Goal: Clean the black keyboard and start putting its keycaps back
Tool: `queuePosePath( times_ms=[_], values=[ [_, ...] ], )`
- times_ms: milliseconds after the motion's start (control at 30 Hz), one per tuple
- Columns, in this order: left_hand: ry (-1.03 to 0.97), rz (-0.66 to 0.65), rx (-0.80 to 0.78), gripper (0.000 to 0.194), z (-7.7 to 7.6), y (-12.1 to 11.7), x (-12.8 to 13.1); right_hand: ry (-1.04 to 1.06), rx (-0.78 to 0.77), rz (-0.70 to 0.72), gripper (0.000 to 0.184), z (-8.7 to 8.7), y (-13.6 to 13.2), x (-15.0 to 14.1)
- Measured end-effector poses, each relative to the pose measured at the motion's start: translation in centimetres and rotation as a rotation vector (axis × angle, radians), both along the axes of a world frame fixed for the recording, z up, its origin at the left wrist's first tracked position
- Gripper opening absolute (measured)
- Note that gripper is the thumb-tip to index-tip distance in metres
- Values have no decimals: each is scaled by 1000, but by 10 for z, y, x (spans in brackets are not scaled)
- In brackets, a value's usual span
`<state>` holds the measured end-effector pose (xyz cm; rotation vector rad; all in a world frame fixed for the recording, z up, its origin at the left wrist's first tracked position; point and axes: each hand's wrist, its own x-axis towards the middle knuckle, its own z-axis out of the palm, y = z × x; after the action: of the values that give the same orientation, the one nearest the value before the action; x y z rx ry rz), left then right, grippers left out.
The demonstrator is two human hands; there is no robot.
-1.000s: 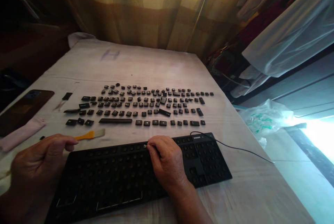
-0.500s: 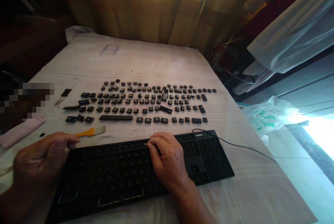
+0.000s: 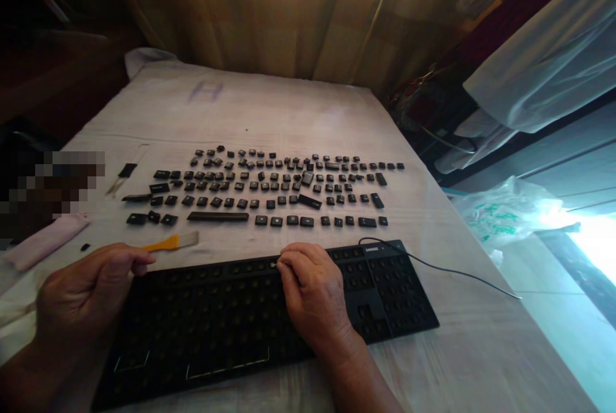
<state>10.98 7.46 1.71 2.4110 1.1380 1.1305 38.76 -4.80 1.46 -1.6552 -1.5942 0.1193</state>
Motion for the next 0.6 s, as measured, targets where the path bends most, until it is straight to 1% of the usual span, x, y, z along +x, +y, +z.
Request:
queuePosePath(
  times_ms=[167,300,600],
  values=[
    [11,-17,28,25,2,1,0,0,-2,0,14,-1,0,0],
    [17,-17,11,24,2,0,-1,28,-10,-9,13,-3,0,0],
    [-10,-26,-5,23,2,0,0,172,12,-36,12,-4,0,3]
  ],
)
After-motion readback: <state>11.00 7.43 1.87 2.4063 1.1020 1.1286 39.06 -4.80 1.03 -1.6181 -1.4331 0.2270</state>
